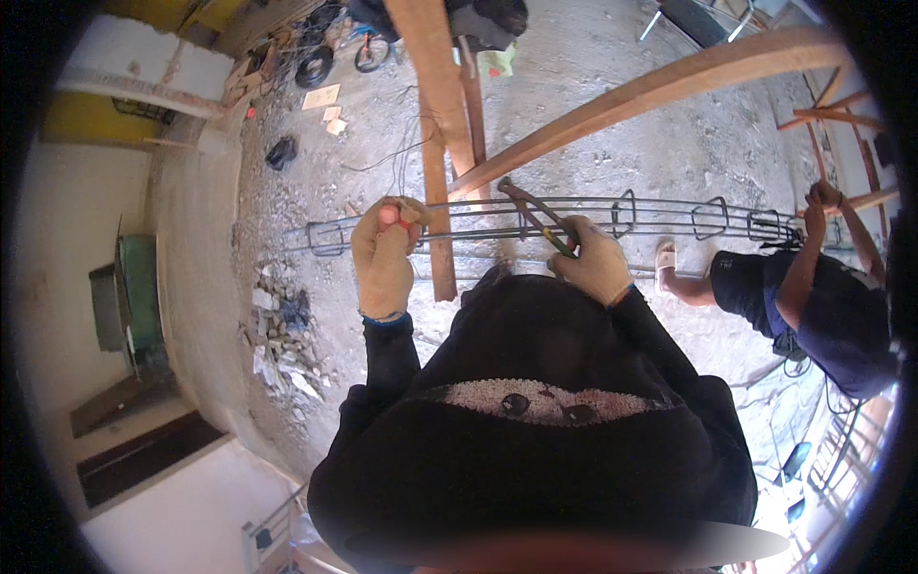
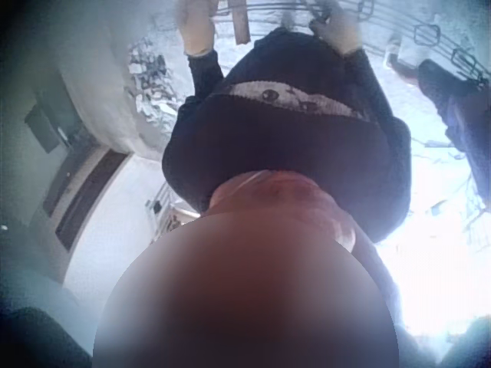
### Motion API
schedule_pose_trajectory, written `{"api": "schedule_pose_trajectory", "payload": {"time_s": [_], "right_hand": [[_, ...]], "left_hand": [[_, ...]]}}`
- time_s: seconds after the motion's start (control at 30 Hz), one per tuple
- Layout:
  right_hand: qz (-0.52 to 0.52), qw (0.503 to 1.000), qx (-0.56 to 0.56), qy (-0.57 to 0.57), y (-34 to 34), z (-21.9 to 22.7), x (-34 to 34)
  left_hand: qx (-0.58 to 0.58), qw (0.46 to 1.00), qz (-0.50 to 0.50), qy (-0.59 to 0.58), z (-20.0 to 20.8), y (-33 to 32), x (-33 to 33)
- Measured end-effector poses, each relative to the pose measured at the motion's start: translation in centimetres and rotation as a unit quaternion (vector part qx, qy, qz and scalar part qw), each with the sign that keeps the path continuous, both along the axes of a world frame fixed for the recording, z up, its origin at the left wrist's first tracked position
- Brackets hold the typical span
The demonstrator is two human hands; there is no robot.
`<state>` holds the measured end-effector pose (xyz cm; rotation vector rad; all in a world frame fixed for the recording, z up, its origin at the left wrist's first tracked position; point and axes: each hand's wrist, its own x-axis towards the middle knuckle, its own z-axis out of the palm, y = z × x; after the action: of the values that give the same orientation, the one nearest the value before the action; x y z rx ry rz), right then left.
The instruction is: The person assembles a rebar cage by tying intersecting steel bars with wire. They use pliers to twist and secure the wire at multiple joints along the cage. Another person works nearby on a similar rebar structure.
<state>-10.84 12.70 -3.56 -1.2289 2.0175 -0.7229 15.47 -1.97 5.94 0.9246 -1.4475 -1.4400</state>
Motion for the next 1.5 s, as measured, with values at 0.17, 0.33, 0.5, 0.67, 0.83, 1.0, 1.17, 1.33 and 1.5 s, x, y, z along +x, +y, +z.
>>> {"api": "schedule_pose_trajectory", "payload": {"time_s": [0.17,0.33,0.5,0.67,0.83,1.0,1.17,1.33,1.5], "right_hand": [[0.037,0.999,0.033,-0.018,-5.4,-1.2,5.2],[0.118,0.985,0.004,0.127,-6.3,-1.9,7.9],[0.078,0.983,0.06,0.155,-5.8,-1.7,8.9],[-0.037,0.977,-0.009,0.208,-4.3,-1.6,8.6],[-0.219,0.734,-0.148,-0.626,-1.6,1.1,5.1],[-0.161,0.572,-0.162,-0.788,2.9,4.5,2.3],[-0.095,0.597,-0.178,-0.777,6.0,5.1,-2.7],[-0.267,0.606,-0.279,-0.696,10.1,5.3,-6.4],[-0.327,0.622,-0.36,-0.614,13.3,5.1,-8.3]], "left_hand": [[0.055,0.998,0.027,0.011,-1.9,0.0,2.7],[0.141,0.989,-0.025,0.049,-3.4,1.6,2.8],[0.16,0.975,-0.152,-0.033,-3.0,1.8,2.3],[0.09,0.934,-0.34,-0.067,-2.0,-0.6,1.1],[-0.019,0.852,-0.5,-0.153,-0.9,-2.5,-1.0],[-0.091,0.787,-0.583,-0.179,-0.2,-0.6,-3.8],[-0.02,0.801,-0.561,-0.208,-0.2,4.0,-5.8],[0.041,0.831,-0.511,-0.215,-3.6,9.5,-8.4],[0.089,0.854,-0.464,-0.22,-10.4,14.7,-12.3]]}}
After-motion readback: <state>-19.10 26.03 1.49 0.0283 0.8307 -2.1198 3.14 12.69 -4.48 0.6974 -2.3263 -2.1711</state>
